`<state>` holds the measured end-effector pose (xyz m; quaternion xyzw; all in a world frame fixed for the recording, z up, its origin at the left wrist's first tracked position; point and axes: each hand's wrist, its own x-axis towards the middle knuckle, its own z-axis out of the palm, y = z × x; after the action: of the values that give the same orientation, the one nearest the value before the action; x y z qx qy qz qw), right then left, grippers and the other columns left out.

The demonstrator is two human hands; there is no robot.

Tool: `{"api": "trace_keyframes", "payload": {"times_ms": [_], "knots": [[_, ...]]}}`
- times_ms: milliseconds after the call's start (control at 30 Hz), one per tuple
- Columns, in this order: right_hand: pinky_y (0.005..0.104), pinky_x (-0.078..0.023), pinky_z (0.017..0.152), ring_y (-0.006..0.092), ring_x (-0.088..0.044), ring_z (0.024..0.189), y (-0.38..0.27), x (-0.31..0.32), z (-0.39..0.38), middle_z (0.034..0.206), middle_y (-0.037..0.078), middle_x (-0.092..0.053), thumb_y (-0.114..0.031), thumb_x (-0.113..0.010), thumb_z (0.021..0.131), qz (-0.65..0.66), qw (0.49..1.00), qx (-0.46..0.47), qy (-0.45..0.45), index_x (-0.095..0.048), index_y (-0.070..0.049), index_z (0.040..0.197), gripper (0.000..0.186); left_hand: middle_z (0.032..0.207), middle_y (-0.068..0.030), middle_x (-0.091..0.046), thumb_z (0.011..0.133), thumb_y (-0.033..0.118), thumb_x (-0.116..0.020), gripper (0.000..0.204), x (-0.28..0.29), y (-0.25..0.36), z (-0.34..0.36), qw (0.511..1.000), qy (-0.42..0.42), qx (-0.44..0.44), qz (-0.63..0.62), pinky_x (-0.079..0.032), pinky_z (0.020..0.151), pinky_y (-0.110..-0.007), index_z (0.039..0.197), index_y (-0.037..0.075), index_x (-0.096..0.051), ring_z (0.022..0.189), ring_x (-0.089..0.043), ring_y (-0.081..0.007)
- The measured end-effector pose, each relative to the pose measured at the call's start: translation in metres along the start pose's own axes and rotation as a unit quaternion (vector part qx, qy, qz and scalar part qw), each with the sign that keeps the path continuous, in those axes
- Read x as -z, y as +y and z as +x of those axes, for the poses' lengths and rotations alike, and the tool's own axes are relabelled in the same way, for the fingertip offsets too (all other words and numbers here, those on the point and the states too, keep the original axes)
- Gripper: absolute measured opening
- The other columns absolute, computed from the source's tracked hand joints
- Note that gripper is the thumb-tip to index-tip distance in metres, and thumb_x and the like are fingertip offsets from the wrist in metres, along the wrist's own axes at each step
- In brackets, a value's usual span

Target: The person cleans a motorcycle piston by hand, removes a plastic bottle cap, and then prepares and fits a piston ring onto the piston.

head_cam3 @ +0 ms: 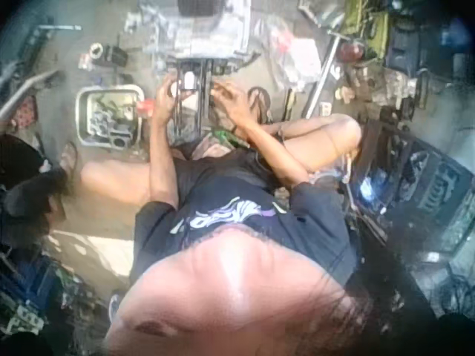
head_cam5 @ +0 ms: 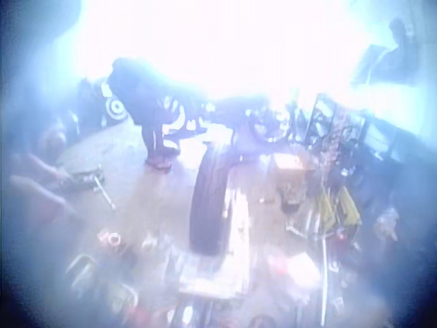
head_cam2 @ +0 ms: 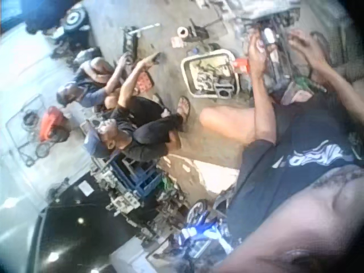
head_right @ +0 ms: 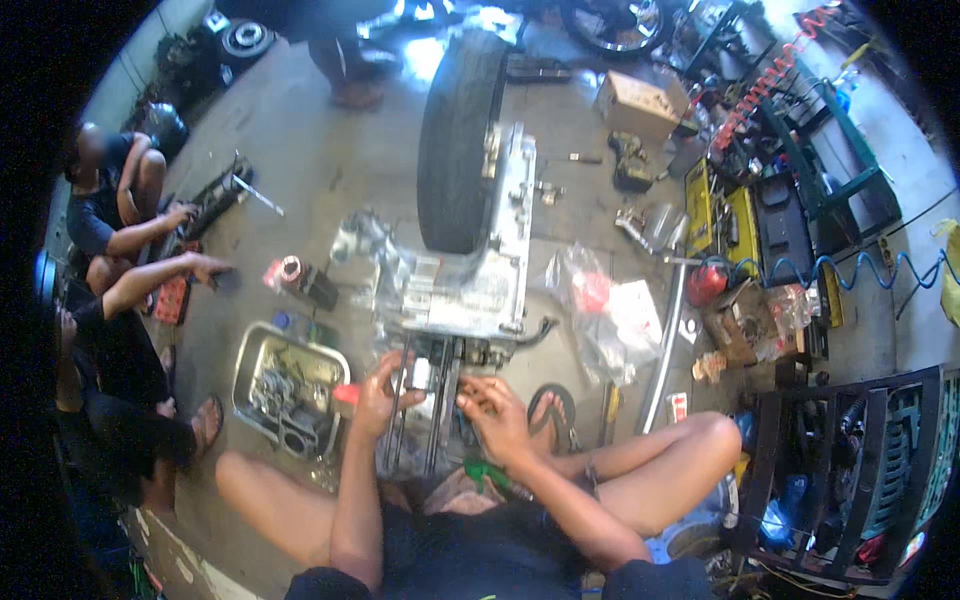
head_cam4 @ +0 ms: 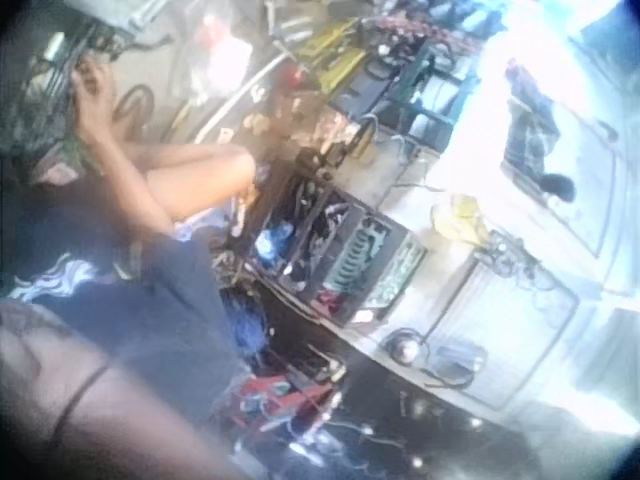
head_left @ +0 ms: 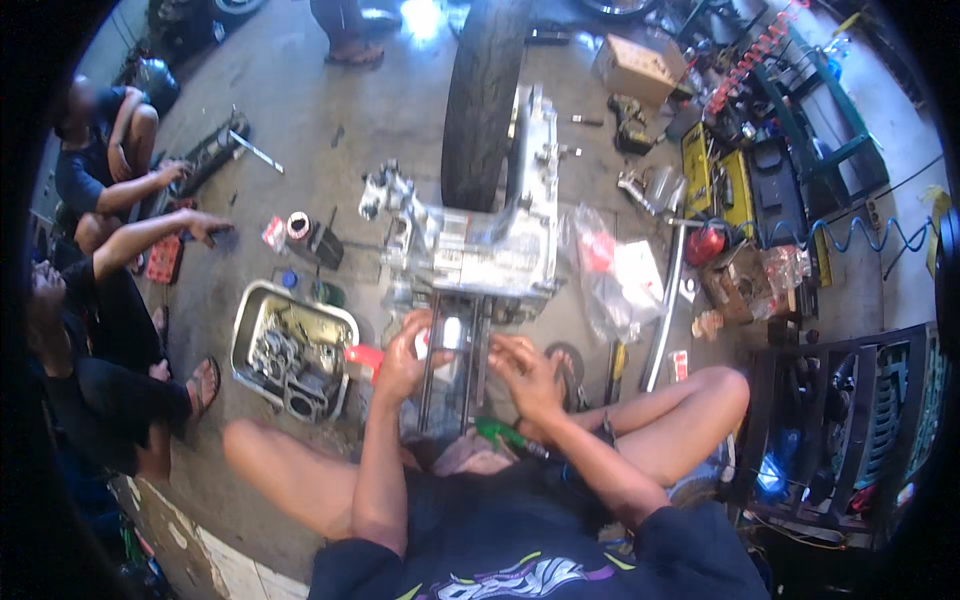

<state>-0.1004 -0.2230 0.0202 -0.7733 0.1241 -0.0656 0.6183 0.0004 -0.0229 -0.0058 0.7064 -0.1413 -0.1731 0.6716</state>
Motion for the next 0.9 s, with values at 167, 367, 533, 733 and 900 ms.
{"api": "trace_keyframes", "payload": {"times_ms": [167,367,533,733,900], "knots": [[0.0196,-0.045,0.065,0.0050,-0.057,0.079,0.016,-0.020,0.015,0.098,0.000,-0.064,-0.009,-0.067,0.094,0.217,0.973,-0.072,0.011,-0.063,0.005,0.122,0.032,0.121,-0.0077,-0.057,0.068,0.011,-0.086,0.049,-0.006,0.001,0.000,0.999,0.000,-0.043,-0.007,-0.037,0.106,-0.035,0.112,0.004,-0.065,0.121,-0.051,-0.0237],[0.0207,-0.046,0.065,0.0059,-0.059,0.072,-0.008,-0.007,0.029,0.085,0.000,-0.068,-0.008,-0.064,0.095,0.221,0.960,-0.160,-0.069,-0.064,0.002,0.111,0.019,0.125,-0.0076,-0.057,0.069,0.012,-0.088,0.052,-0.001,-0.002,-0.003,0.998,-0.011,-0.058,0.008,-0.037,0.108,-0.036,0.116,0.003,-0.066,0.123,-0.050,-0.0216],[0.0210,-0.046,0.063,0.0067,-0.059,0.070,-0.023,-0.002,0.037,0.084,0.002,-0.068,-0.007,-0.065,0.094,0.170,0.957,-0.209,-0.107,-0.063,0.003,0.106,0.016,0.125,-0.0092,-0.059,0.071,0.018,-0.088,0.048,0.001,-0.001,-0.004,0.997,-0.008,-0.071,0.028,-0.038,0.108,-0.036,0.112,0.003,-0.067,0.124,-0.051,-0.0230],[0.0211,-0.047,0.064,0.0065,-0.060,0.071,-0.022,-0.007,0.038,0.084,0.002,-0.069,-0.007,-0.066,0.093,0.185,0.954,-0.219,-0.089,-0.064,0.001,0.101,0.011,0.123,-0.0128,-0.061,0.071,0.025,-0.088,0.051,0.002,0.010,-0.005,0.993,-0.011,-0.094,0.065,-0.041,0.106,-0.036,0.112,0.003,-0.067,0.123,-0.053,-0.0259],[0.0219,-0.048,0.065,0.0066,-0.061,0.072,-0.031,-0.013,0.043,0.084,0.002,-0.069,-0.006,-0.067,0.091,0.199,0.953,-0.212,-0.089,-0.065,0.000,0.100,0.010,0.124,-0.0107,-0.059,0.070,0.020,-0.088,0.051,0.003,0.000,0.000,0.992,0.000,-0.109,0.063,-0.039,0.107,-0.036,0.112,0.003,-0.067,0.123,-0.053,-0.0245]]}}
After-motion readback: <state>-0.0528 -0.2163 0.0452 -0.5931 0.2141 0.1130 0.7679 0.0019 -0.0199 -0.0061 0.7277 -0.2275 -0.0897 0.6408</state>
